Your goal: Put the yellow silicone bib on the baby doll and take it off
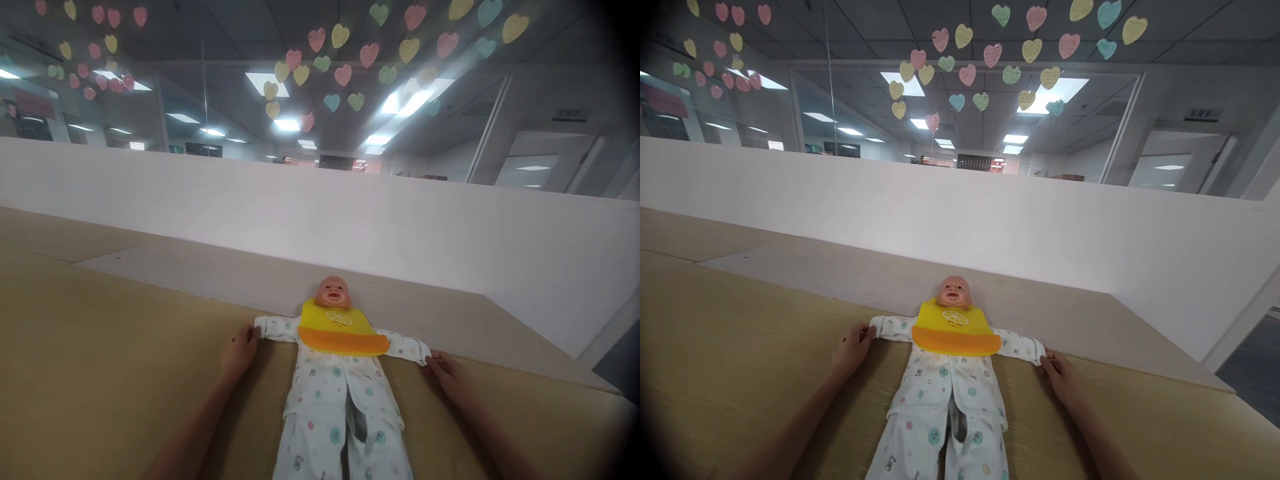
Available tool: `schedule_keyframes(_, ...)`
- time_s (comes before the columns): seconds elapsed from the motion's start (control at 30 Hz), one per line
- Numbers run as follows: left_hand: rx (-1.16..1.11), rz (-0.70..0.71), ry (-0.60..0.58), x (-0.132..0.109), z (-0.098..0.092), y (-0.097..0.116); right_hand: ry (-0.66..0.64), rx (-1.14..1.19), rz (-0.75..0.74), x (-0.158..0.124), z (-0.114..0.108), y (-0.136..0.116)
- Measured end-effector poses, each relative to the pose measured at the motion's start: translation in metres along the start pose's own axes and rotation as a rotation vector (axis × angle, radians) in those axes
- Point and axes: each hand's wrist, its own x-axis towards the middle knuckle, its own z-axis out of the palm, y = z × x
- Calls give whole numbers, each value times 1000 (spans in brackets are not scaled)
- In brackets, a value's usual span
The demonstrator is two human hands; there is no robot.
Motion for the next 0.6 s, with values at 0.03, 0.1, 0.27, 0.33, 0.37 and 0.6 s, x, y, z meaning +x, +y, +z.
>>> schedule_keyframes(0.03, 15, -7, -1, 0, 0, 0, 19, -6, 10, 2, 1, 3)
schedule_keyframes(0.1, 37, -28, 4, 0, -1, 1, 52, -28, 9, 7, 4, 10)
schedule_keyframes(0.27, 14, -84, 38, -1, -1, 2, 108, -96, -1, 11, 9, 20)
schedule_keyframes(0.33, -14, -100, 66, -2, 0, 3, 151, -95, -2, 8, 10, 18)
schedule_keyframes(0.37, -27, -107, 79, -3, 0, 3, 171, -93, 3, 6, 10, 16)
schedule_keyframes(0.6, -37, -117, 90, -6, -5, 4, 173, -66, 17, -23, 10, -5)
